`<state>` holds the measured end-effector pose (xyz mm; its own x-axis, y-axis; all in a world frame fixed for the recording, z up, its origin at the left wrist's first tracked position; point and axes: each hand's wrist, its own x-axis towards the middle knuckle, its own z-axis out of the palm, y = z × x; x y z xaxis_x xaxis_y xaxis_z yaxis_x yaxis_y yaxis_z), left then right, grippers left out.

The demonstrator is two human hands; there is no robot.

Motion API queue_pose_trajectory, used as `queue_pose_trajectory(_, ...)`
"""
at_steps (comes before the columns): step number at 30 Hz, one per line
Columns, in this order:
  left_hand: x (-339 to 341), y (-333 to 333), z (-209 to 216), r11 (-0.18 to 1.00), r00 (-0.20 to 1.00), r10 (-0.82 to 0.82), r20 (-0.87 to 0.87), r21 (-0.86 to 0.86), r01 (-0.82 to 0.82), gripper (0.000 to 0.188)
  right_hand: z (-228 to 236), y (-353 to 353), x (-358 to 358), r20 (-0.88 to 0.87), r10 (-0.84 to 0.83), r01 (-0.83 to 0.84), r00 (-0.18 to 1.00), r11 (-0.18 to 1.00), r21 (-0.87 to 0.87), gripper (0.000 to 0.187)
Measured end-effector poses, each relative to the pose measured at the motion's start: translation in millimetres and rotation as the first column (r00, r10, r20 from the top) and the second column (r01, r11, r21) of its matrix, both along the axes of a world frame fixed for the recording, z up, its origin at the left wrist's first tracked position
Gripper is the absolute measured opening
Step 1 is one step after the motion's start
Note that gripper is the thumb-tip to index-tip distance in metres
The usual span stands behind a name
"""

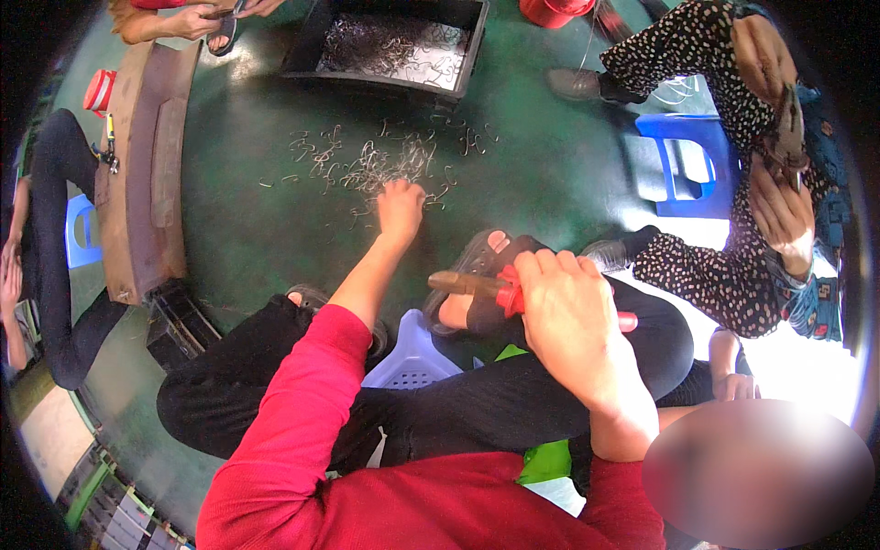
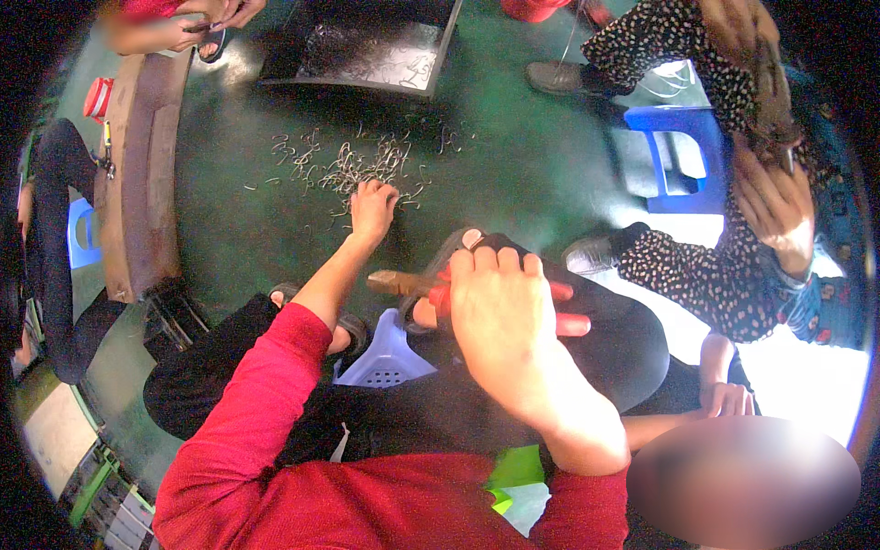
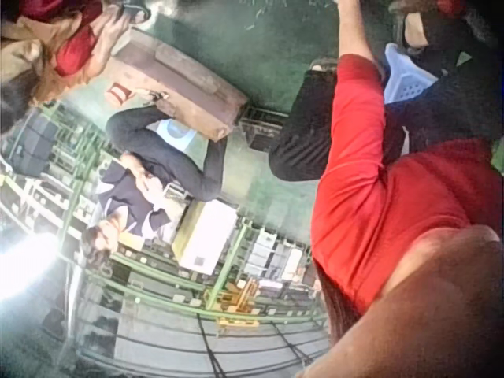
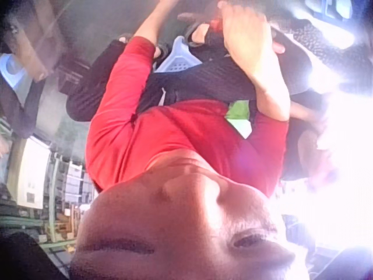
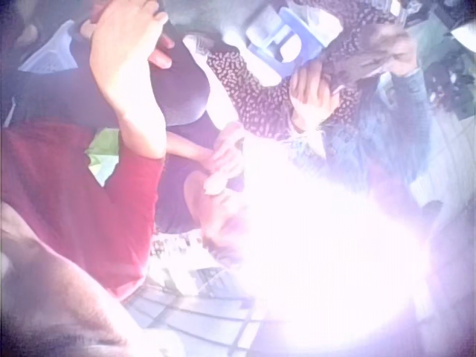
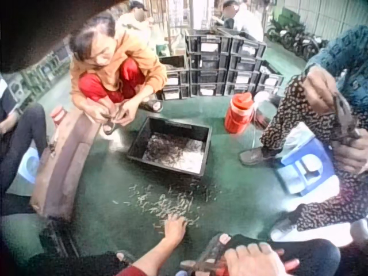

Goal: The person sits on a low stool and repeatedly picks up small metal wire pieces from a pile on the floor. Using red-handled pliers, they cut each piece and drop the cut segments into a nearby black bin. The process is continuous and repetitive.

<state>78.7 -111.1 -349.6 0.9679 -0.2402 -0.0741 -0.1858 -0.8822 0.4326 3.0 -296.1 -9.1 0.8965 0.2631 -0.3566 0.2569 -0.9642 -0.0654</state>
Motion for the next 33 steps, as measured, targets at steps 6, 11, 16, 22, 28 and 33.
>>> queue_pose_trajectory(6,6.9,-10.8,-24.4,0.994,0.995,-0.097,0.021,0.057,0.095,0.009,-16.5,-4.2,5.2,-0.091,0.012,-0.020,0.996,0.996,-0.091,0.020)
queue_pose_trajectory(11,6.2,-9.7,-28.8,0.973,0.978,-0.194,0.071,0.142,0.183,0.012,-15.9,-2.0,5.4,-0.073,-0.008,0.007,0.997,1.000,-0.016,0.019)
queue_pose_trajectory(16,11.4,-12.6,11.4,0.994,0.994,-0.072,0.083,-0.081,0.079,0.011,-13.8,-9.1,5.0,-0.045,-0.049,0.051,0.998,0.998,0.045,0.025)
queue_pose_trajectory(22,22.8,32.9,168.9,0.628,0.927,-0.011,-0.375,-0.724,-0.286,0.012,-9.6,-17.1,13.1,-0.093,-0.232,0.249,0.968,0.914,0.319,0.027)
queue_pose_trajectory(28,-31.5,68.2,298.7,0.542,0.963,0.060,-0.265,-0.801,-0.254,0.020,-5.8,9.0,22.8,-0.379,-0.101,0.347,0.920,0.660,0.666,0.029)
queue_pose_trajectory(33,-64.0,81.6,327.4,0.355,0.918,0.042,-0.394,-0.853,-0.382,0.018,-0.4,33.2,14.3,-0.452,0.019,0.331,0.892,0.653,0.681,0.027)
